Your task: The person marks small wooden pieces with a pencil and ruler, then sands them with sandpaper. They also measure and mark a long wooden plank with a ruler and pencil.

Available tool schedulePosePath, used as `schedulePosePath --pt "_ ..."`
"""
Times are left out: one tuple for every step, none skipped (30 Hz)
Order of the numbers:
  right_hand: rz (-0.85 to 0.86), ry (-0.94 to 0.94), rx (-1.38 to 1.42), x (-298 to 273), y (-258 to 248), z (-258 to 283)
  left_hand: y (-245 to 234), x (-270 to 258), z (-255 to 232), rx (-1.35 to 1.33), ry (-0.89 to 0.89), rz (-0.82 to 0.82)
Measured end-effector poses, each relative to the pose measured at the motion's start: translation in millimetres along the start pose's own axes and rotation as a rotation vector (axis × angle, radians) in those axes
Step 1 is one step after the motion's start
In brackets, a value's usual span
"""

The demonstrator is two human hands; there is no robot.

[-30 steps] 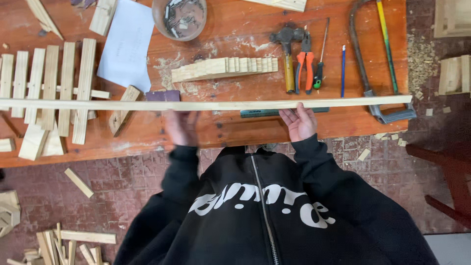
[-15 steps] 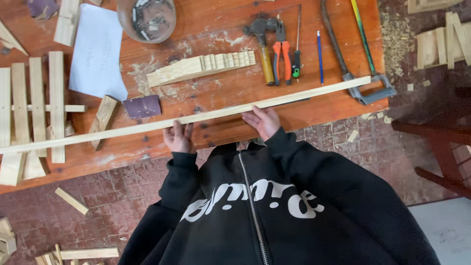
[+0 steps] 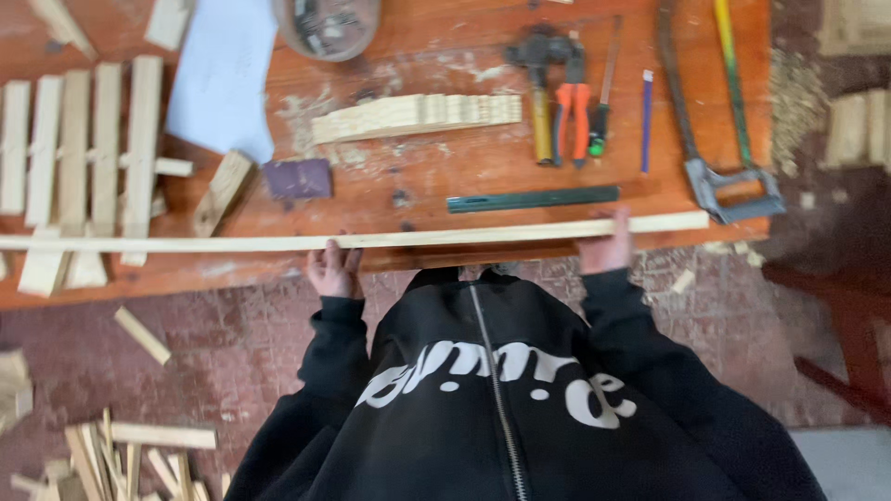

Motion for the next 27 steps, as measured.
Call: schedulePosePath --pt "-0.014 -0.023 -0.004 18.9 -14.3 0.7 -11.1 6.9 6.3 0.007 0.009 -0.028" --pt "0.004 -0.003 -0.023 12.7 -13.6 1.0 -20.8 9.3 10.8 0.001 0.024 -0.057" --pt "-0.043 -0.071 -0.029 8.1 -19.3 10.4 -28.0 11.8 17.2 0.02 0.028 -0.062" --pt "-0.088 -0.142 -0.033 4.9 -23.8 21.3 -33.1 15.5 24.8 0.037 0.031 -0.065" --pt "-0.068 -0.124 -0.05 16.6 -28.4 17.0 -38.0 15.5 29.0 0.029 0.046 -0.092" --pt "-0.132 -0.153 -0.049 26.5 -42.4 17.6 -42.1 14.6 33.9 0.035 0.045 -0.098" --pt "-0.195 -0.183 -0.049 36.0 -55.9 18.4 -46.2 13.9 38.6 0.041 0.043 -0.103" --pt "-0.174 -0.171 -0.062 31.6 -54.3 19.2 -57.8 19.4 48.5 0.031 0.057 -0.126" --pt "-0.195 -0.205 -0.089 26.5 -56.6 24.5 -65.6 25.1 63.5 0.033 0.021 -0.107" --pt "-0.209 -0.234 -0.124 22.9 -55.7 29.1 -78.2 28.9 77.1 0.032 -0.013 -0.101" --pt "-0.18 -0.217 -0.146 15.8 -45.3 31.1 -69.8 11.9 57.4 0.019 0.005 -0.134" --pt "-0.178 -0.228 -0.194 6.4 -40.6 36.7 -54.6 -8.0 40.3 -0.038 0.003 -0.078" --pt "-0.176 -0.241 -0.242 -2.2 -35.6 43.1 -38.0 -27.3 23.1 -0.095 0.003 -0.02" --pt "-0.154 -0.233 -0.258 -6.8 -29.6 42.2 -41.7 -29.6 19.9 -0.107 0.016 -0.042" --pt "-0.172 -0.225 -0.255 -10.6 -27.7 43.2 -43.0 -32.4 20.0 -0.069 0.006 -0.052" --pt "-0.197 -0.22 -0.249 -15.7 -29.6 46.5 -42.4 -36.0 22.0 -0.03 -0.009 -0.057" --pt "-0.181 -0.216 -0.261 -12.0 -29.9 47.2 -48.4 -34.1 26.3 -0.039 -0.002 -0.073" --pt "-0.174 -0.212 -0.275 -8.7 -32.3 47.5 -52.7 -32.5 32.0 -0.057 -0.014 -0.069" --pt "-0.167 -0.208 -0.289 -5.1 -34.5 48.2 -56.6 -31.0 37.9 -0.075 -0.025 -0.065" --pt "-0.155 -0.206 -0.297 -5.5 -31.2 48.0 -59.3 -28.9 38.3 -0.083 -0.019 -0.076" --pt "-0.151 -0.209 -0.296 -5.7 -28.5 48.9 -57.4 -27.4 42.3 -0.07 -0.046 -0.045" --pt "-0.152 -0.214 -0.292 -7.1 -29.2 50.5 -54.6 -26.3 47.0 -0.053 -0.076 -0.01" --pt "-0.145 -0.213 -0.297 -3.5 -29.2 50.5 -56.3 -23.0 47.3 -0.058 -0.073 -0.017" --pt "-0.124 -0.209 -0.337 -0.2 -27.9 50.2 -55.2 -19.4 49.5 -0.03 -0.085 -0.009" --pt "-0.102 -0.206 -0.377 3.2 -26.6 50.0 -54.0 -15.9 51.9 -0.003 -0.096 -0.002" --pt "-0.1 -0.207 -0.381 5.2 -30.5 51.9 -51.6 -15.5 51.4 -0.006 -0.097 -0.004" --pt "-0.049 -0.21 -0.463 6.8 -29.4 51.8 -49.5 -15.2 51.1 -0.009 -0.099 -0.008"
Point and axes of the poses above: each hand's wrist, its own x-axis towards the middle knuckle, its own y-axis out of the palm, z = x × y, the point moved 10 cm from there along x, towards the middle knuckle, and after that the axes turned 10 degrees about -z, right-handed, at the moved point
